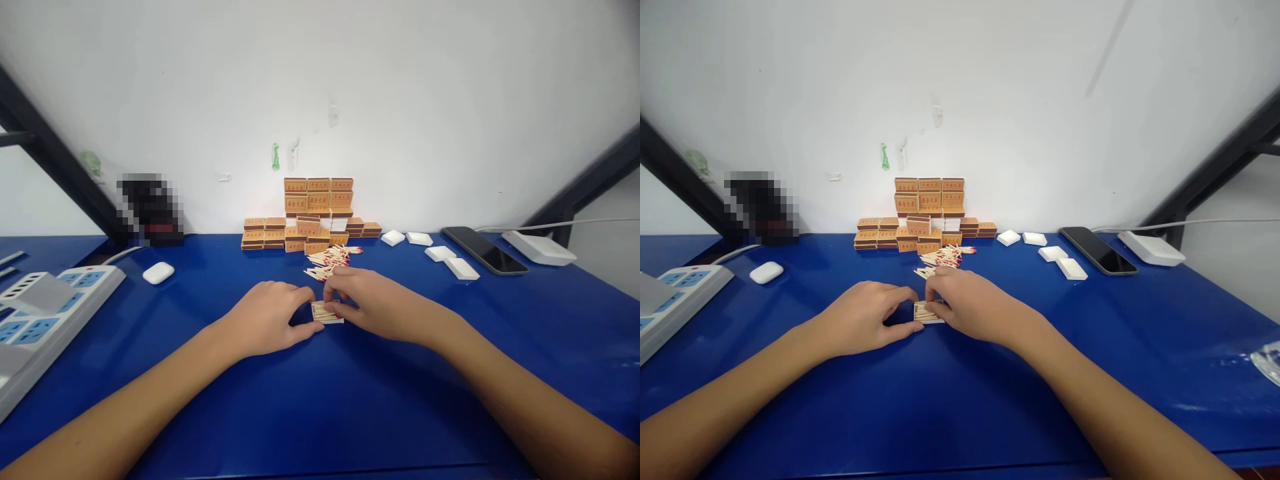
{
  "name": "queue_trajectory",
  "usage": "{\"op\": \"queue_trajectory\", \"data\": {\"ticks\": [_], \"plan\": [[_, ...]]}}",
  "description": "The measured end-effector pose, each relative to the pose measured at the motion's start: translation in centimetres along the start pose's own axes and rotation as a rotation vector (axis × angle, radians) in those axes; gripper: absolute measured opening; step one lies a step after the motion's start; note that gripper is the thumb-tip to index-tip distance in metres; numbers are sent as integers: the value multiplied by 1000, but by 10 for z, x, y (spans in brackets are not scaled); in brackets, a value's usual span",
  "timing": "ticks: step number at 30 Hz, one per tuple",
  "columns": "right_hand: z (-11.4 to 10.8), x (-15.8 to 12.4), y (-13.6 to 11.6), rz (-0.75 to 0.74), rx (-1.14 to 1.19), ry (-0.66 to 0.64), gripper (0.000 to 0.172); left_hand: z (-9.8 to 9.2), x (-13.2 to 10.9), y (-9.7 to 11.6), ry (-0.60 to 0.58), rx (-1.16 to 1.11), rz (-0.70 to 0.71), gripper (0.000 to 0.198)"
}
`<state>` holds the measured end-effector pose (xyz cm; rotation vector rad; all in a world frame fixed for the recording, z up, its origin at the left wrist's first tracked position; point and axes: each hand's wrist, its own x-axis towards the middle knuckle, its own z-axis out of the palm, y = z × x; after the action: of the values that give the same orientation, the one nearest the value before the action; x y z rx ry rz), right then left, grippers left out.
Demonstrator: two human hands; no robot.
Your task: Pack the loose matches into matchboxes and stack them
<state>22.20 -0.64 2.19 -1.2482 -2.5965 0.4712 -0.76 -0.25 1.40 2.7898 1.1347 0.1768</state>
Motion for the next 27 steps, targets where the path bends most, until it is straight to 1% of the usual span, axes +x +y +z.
{"op": "queue_trajectory", "data": {"ticks": [2,5,14,16,19,21,22,25,27], "plan": [[4,2,-2,-19,-1,20,12,1,0,0,-3,-1,-1,31],[7,4,-4,-25,-16,10,14,1,0,-1,-4,1,3,31],[-6,1,-2,6,-35,-25,15,0,0,-1,-11,-12,-9,33],[-8,1,-1,-11,-22,-2,18,1,0,-1,-2,-18,-10,34],[-15,0,6,-19,-44,90,20,2,0,-1,9,-23,-7,34],[-21,-1,13,24,-86,134,17,2,0,-1,14,-25,-4,34],[-24,-1,17,59,-109,136,16,2,0,-1,16,-30,-3,34],[-28,-2,29,152,-167,78,12,0,0,0,25,-65,-6,33],[-28,-2,33,193,-192,31,14,-1,0,0,31,-87,-16,32]]}}
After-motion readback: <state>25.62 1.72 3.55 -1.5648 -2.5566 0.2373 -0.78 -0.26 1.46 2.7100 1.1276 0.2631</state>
